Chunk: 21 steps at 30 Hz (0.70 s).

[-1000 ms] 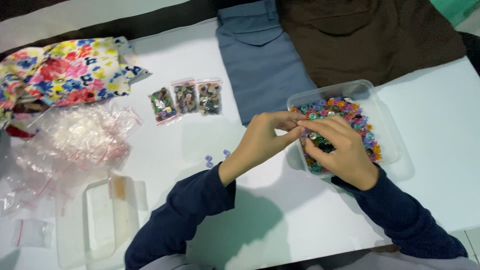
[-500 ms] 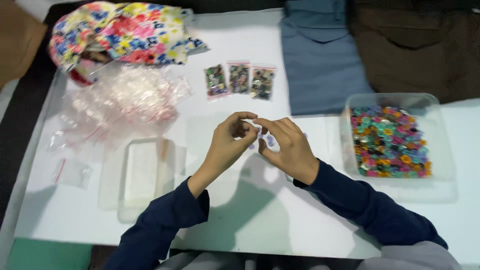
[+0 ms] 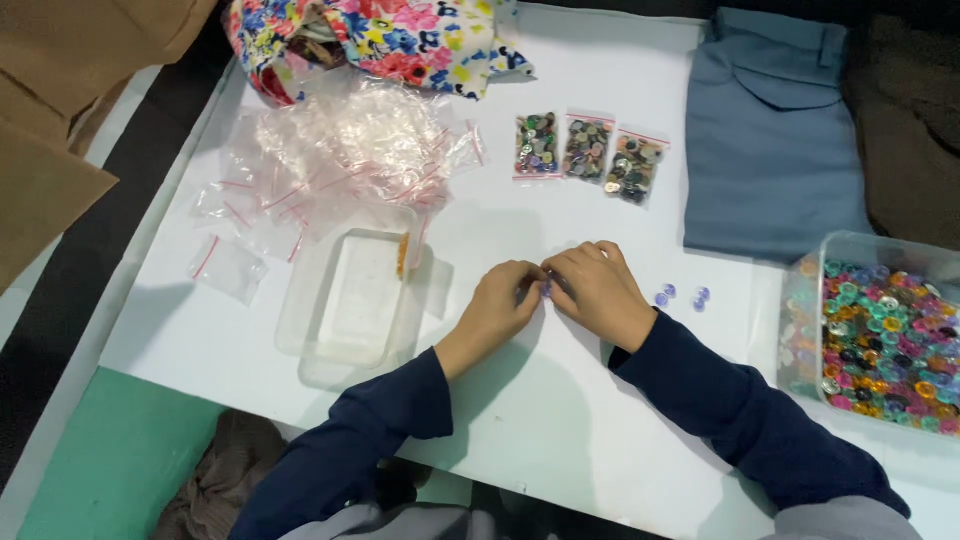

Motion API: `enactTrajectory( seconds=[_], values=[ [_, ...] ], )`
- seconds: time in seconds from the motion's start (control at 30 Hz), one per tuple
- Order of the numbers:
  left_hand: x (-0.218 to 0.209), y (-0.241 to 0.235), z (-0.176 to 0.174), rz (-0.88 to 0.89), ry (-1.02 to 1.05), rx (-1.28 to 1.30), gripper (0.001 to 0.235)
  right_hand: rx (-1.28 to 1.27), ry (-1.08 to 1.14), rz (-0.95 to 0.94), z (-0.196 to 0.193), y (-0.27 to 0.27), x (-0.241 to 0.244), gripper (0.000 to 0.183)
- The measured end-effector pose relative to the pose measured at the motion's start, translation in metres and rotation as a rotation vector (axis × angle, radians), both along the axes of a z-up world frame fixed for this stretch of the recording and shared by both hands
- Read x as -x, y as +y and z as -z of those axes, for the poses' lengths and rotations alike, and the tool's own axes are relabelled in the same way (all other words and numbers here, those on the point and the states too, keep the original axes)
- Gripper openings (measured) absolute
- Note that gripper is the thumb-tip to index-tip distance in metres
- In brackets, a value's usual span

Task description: Bagging small colorful buttons into plastic bags for packaging.

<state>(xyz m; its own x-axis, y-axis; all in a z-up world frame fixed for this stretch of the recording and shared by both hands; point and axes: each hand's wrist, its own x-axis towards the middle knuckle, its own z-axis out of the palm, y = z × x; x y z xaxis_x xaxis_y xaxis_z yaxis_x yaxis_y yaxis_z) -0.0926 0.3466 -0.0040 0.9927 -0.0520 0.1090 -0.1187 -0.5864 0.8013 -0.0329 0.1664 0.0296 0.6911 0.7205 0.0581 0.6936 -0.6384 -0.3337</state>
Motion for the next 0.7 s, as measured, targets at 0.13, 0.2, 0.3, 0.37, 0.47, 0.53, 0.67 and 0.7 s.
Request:
enactTrajectory(
  seconds=[0.13,0.2,0.3,0.37,0.47,0.53,0.67,0.7],
  values=[
    [0.0,-0.003,0.006,0.015,-0.013,-0.071,0.017,0.066,-0.006,-0.016,-0.005,-0.001,-0.001,0.025],
    [0.0,-0.005,0.009,0.012,-0.084,-0.15,0.015,0.099,0.023,-0.014,-0.011,0.0,0.0,0.028],
    [0.0,-0.008,0.022,0.015,-0.2,-0.22,0.014,0.109,-0.004,-0.033,-0.009,-0.001,0.001,0.029],
    [0.002,-0.007,0.02,0.011,-0.232,-0.212,0.014,0.13,0.019,-0.038,-0.017,-0.001,0.002,0.03],
    [0.005,-0.004,0.022,-0.001,-0.307,-0.195,0.015,0.132,0.072,-0.046,-0.023,-0.002,0.004,0.033],
    [0.006,-0.002,0.023,-0.013,-0.351,-0.192,0.016,0.108,0.099,-0.055,-0.027,-0.002,0.005,0.034],
    [0.009,-0.002,0.021,-0.014,-0.462,-0.225,0.027,0.054,0.164,-0.067,-0.032,0.0,0.007,0.036],
    [0.009,-0.002,0.021,-0.002,-0.485,-0.226,0.028,0.044,0.181,-0.068,-0.034,0.001,0.006,0.037]
  ],
)
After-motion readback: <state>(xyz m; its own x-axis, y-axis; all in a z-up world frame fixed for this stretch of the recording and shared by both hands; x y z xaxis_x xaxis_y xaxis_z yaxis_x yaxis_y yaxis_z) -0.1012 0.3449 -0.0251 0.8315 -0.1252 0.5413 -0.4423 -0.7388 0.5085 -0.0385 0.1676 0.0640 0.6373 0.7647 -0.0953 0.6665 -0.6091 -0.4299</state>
